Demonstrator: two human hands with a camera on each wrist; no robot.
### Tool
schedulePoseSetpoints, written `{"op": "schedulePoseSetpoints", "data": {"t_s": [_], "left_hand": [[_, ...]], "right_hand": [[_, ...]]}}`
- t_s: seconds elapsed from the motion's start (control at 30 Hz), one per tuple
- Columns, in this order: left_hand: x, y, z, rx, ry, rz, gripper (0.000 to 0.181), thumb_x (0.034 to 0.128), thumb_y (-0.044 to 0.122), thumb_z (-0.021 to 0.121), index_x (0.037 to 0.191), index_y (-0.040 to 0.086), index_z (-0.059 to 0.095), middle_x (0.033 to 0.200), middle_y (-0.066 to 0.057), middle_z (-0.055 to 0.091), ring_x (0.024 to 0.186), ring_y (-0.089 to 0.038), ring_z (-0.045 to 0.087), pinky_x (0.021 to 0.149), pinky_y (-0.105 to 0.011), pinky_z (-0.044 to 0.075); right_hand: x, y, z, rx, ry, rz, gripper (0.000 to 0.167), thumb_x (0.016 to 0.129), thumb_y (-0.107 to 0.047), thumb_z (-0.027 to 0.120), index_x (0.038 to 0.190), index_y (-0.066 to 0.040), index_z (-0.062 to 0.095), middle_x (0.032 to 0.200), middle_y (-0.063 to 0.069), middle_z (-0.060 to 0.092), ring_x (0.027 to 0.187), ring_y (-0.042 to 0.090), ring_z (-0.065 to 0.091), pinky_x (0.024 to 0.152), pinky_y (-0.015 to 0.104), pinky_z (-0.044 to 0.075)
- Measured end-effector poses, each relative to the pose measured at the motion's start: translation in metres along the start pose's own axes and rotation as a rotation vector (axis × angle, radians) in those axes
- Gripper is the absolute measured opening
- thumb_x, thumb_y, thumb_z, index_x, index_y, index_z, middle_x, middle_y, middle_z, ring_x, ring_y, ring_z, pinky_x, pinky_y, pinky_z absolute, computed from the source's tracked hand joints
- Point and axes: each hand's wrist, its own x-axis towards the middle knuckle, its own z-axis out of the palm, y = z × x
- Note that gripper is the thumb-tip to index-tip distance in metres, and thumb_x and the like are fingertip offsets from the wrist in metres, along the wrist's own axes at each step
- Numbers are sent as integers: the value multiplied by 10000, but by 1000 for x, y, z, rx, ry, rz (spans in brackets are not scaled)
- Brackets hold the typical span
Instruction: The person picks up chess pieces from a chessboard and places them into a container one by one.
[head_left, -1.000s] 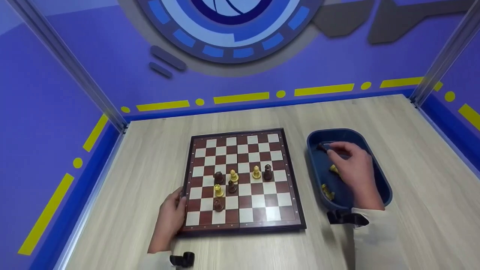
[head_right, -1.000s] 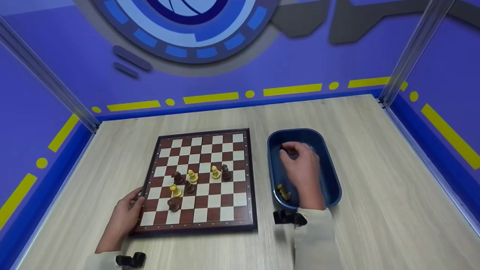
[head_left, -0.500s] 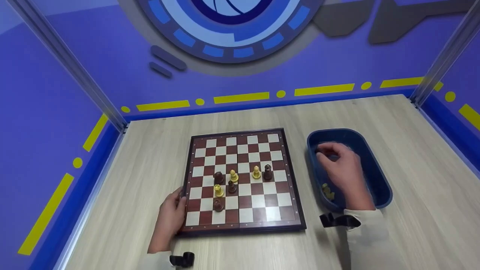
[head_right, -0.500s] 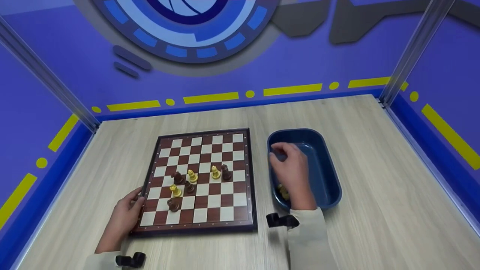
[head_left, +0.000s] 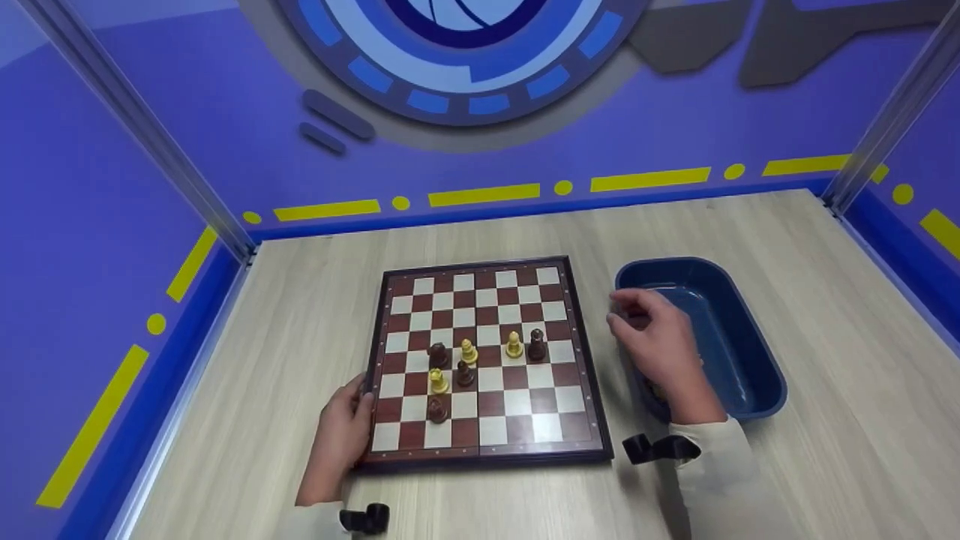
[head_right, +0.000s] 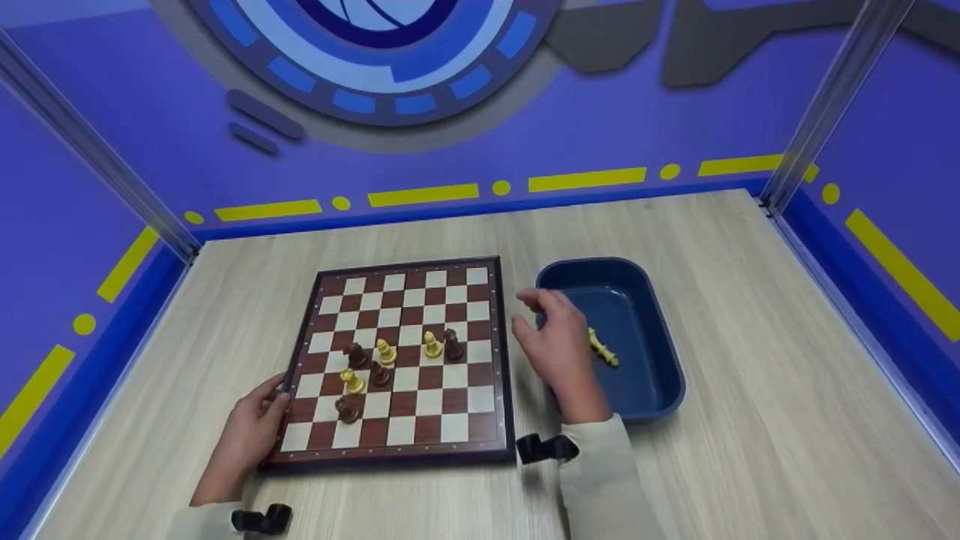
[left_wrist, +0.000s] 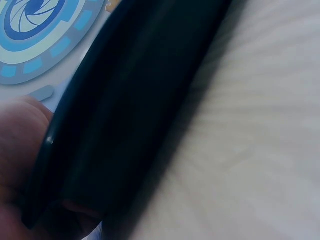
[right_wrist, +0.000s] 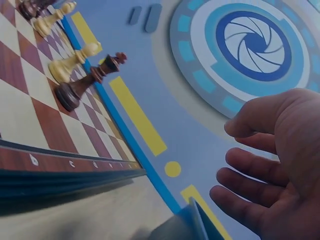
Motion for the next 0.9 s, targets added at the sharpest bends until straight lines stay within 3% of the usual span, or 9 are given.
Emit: {"op": "schedulePoseSetpoints", "data": {"t_s": [0.17,0.9], "left_hand": [[0,0,0,-4,0,-4,414,1005,94,477,1396,-41,470,1135,-205,622,1026,-306,644,899,-474,506],[0,0,0,-10,4,-2,411,1003,98,479,1397,-20,481,1157,-209,618,1045,-316,633,924,-489,491]], "right_hand": [[-2,-1,7,14,-18,-27,276,854,-122,703,1125,-71,693,1071,124,667,960,276,632,838,426,534],[-9,-10,37,113,-133,-74,398,836,-132,748,1210,-45,641,1241,147,620,1145,341,602,949,492,514]]}}
